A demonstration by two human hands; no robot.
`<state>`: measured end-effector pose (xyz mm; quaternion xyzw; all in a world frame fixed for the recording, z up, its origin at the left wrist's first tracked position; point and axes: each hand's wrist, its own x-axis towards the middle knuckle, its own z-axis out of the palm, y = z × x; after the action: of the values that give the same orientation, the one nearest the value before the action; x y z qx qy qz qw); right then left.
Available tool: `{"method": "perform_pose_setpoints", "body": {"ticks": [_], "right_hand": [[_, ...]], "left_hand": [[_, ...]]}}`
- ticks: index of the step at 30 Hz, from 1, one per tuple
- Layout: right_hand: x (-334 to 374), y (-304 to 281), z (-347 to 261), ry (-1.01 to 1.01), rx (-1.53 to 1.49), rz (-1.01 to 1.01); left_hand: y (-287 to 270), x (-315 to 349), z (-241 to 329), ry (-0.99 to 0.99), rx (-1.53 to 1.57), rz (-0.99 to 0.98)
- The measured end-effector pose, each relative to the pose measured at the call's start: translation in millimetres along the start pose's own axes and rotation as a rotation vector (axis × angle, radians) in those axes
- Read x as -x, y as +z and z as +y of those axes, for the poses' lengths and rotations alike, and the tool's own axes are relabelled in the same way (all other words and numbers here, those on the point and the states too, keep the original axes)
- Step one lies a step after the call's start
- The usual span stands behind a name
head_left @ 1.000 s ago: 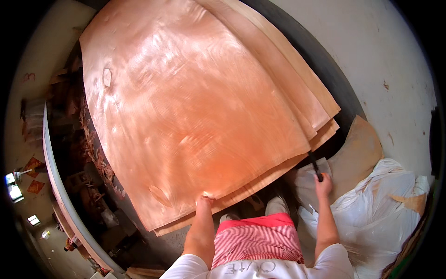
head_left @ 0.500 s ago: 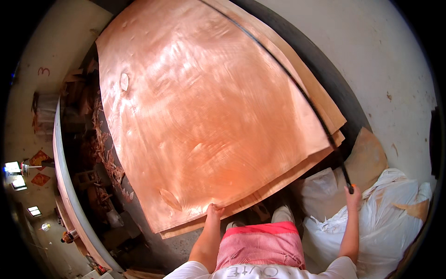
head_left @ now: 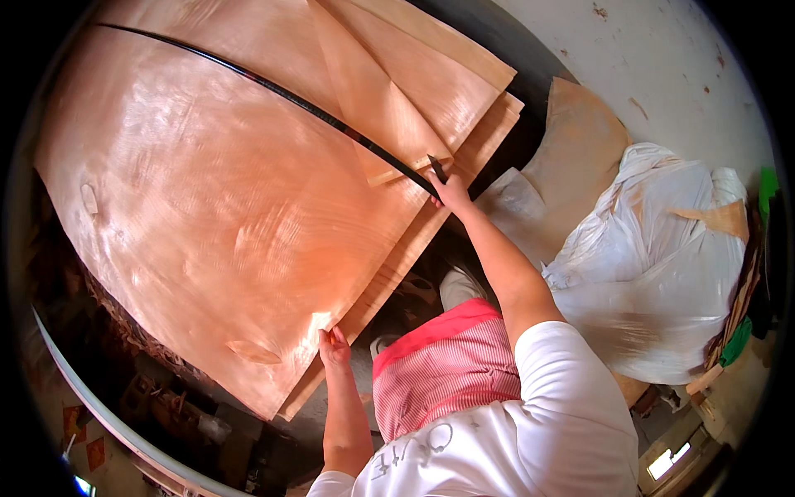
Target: The person selects wood veneer sheets from a stack and places them on a large curved surface, using a knife to trim pieces and fit them around defects or along seams.
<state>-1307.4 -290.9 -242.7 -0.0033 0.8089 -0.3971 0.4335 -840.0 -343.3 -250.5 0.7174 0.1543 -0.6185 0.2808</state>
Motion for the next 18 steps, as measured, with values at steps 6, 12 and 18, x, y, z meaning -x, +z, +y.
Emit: {"method": "perform_pose_setpoints", "body": {"ticks": [6,12,18], "right_hand": [[15,0,-4,-0.009,0.013,0.056],[15,32,10,-0.150,0.004,0.156],[-8,44,24,-0.172,0.019,0.265]], "left_hand": [[-16,-18,-9,-0.005,0.027,-0.171],[-1,-31,-20,-0.010,0.003,-0.088],[-7,-41,-16,0.055,0.034,-0.129]]}}
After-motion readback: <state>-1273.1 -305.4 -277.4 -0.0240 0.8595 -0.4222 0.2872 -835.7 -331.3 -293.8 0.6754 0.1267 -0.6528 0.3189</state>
